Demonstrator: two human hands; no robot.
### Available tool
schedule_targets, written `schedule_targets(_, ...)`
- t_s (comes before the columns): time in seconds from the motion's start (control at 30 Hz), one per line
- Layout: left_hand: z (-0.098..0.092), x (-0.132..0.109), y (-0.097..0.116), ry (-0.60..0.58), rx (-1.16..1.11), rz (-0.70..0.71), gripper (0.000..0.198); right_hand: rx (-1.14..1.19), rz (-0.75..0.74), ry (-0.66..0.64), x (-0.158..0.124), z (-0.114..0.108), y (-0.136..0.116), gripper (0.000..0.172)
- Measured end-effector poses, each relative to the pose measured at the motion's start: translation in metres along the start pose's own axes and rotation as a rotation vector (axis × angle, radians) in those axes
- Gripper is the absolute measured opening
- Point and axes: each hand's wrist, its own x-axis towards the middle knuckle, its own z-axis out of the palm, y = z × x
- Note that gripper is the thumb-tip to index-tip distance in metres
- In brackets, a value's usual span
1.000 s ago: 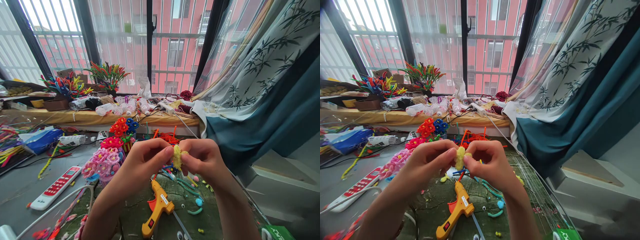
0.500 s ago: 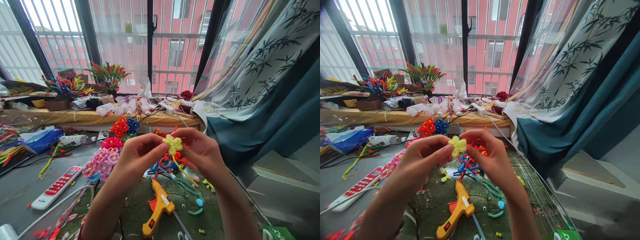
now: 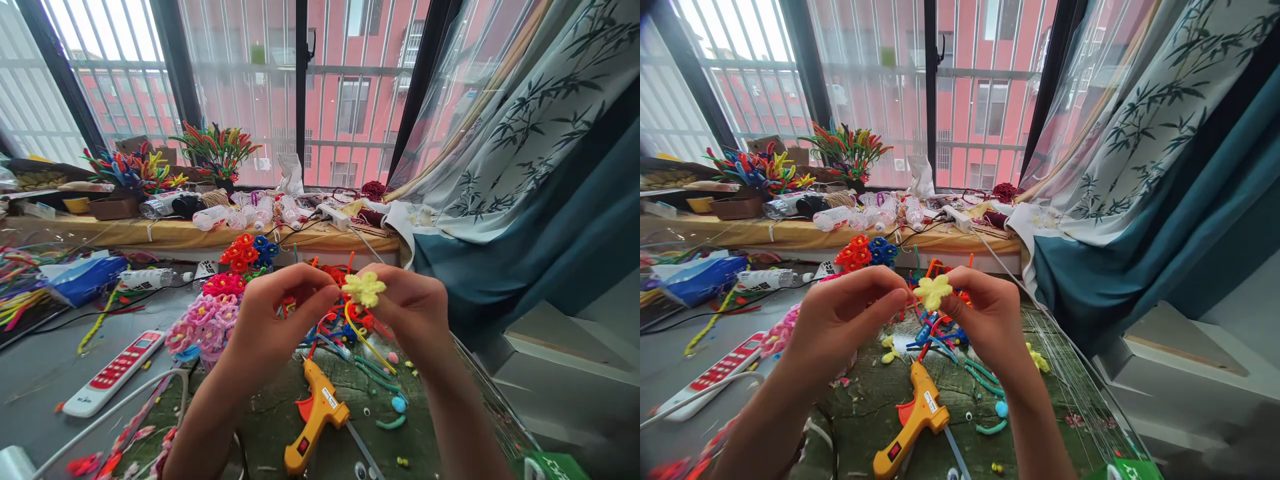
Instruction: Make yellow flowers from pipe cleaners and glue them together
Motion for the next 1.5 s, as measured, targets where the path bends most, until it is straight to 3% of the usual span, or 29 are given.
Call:
schedule_targets(0.1,-0.001,-0.002,0.001,0.116,0.263,0.266,0.012,0.178,0.102,-0.010,-0.002,0.001,0.007,0.008)
schedule_targets(0.23,0.004,-0.003,0.001,0.181,0.534,0.564,0.014,0.244,0.142,-0.035,-0.004,0.003,0.014,0.011)
schedule_targets(0.4,0.008,-0.004,-0.001,0.252,0.721,0.704,0.009,0.237,0.131,-0.042,-0.005,0.006,0.012,0.010)
schedule_targets(0.57,0.007,-0.007,-0.001,0.294,0.894,0.874,0.011,0.086,0.054,0.035,-0.005,0.010,0.004,0.020)
schedule_targets(0.8,0.007,-0.012,-0.002,0.300,0.942,0.889,0.015,0.016,-0.042,0.066,-0.003,0.013,-0.003,0.029)
schedule_targets(1.0,0.014,-0.009,0.000,0.310,0.802,0.857,0.011,-0.026,-0.117,0.082,-0.003,0.013,0.001,0.018)
schedule_targets(1.07,0.015,-0.008,0.005,0.317,0.756,0.772,0.012,-0.074,-0.137,0.087,-0.003,0.012,0.001,0.016)
schedule_targets(1.23,0.012,-0.006,0.017,0.246,0.697,0.656,0.012,-0.235,-0.177,0.075,-0.003,0.012,-0.004,0.018)
schedule_targets(1.5,0.014,-0.009,0.012,0.138,0.725,0.664,0.012,-0.369,-0.191,0.063,-0.004,0.009,-0.009,0.017)
